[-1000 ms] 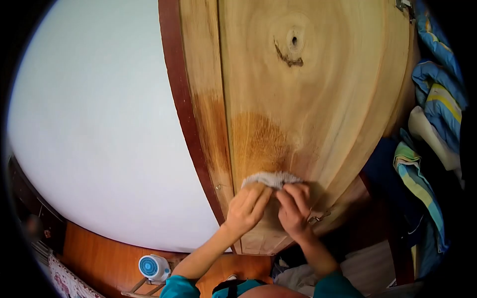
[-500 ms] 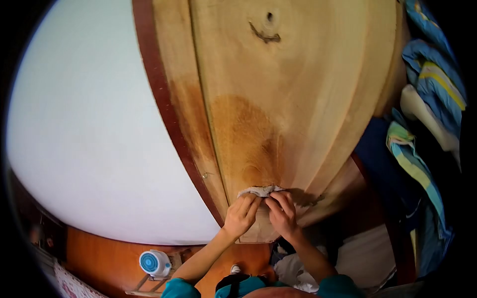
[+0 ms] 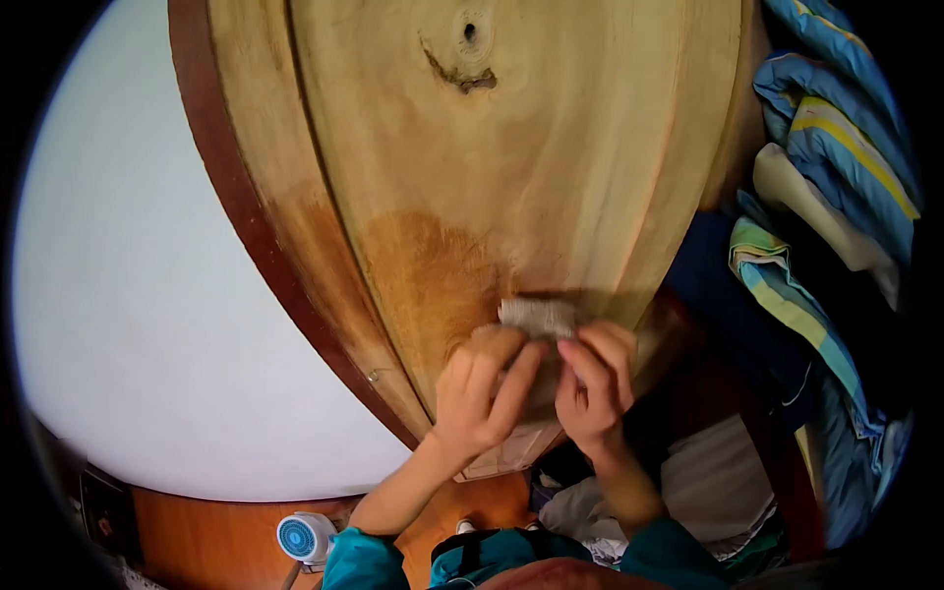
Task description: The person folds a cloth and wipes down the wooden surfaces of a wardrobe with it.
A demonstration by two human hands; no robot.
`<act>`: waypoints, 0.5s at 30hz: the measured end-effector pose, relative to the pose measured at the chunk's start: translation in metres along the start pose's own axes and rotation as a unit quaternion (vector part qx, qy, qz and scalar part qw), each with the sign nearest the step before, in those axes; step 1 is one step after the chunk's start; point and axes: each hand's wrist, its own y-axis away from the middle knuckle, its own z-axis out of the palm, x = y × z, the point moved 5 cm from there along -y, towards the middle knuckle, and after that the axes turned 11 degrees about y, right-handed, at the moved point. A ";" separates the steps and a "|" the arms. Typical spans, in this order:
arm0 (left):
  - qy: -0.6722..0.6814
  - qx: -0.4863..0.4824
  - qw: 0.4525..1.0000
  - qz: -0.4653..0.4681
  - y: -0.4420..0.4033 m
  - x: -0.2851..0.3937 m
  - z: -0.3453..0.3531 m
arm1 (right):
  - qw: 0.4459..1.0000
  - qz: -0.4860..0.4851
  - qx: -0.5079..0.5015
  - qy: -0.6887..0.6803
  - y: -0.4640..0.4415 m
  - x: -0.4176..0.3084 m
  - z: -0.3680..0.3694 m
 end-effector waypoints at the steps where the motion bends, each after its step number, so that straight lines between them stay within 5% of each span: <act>1: -0.004 0.020 1.000 0.020 -0.015 -0.002 0.002 | 1.000 -0.012 0.016 0.004 -0.016 0.005 0.003; 7: -0.097 0.104 0.990 0.020 -0.041 -0.015 0.028 | 0.999 -0.013 0.023 -0.037 -0.043 0.025 0.032; 15: -0.115 0.020 0.992 0.055 0.024 -0.014 0.034 | 0.997 -0.032 -0.008 -0.069 0.021 0.027 0.036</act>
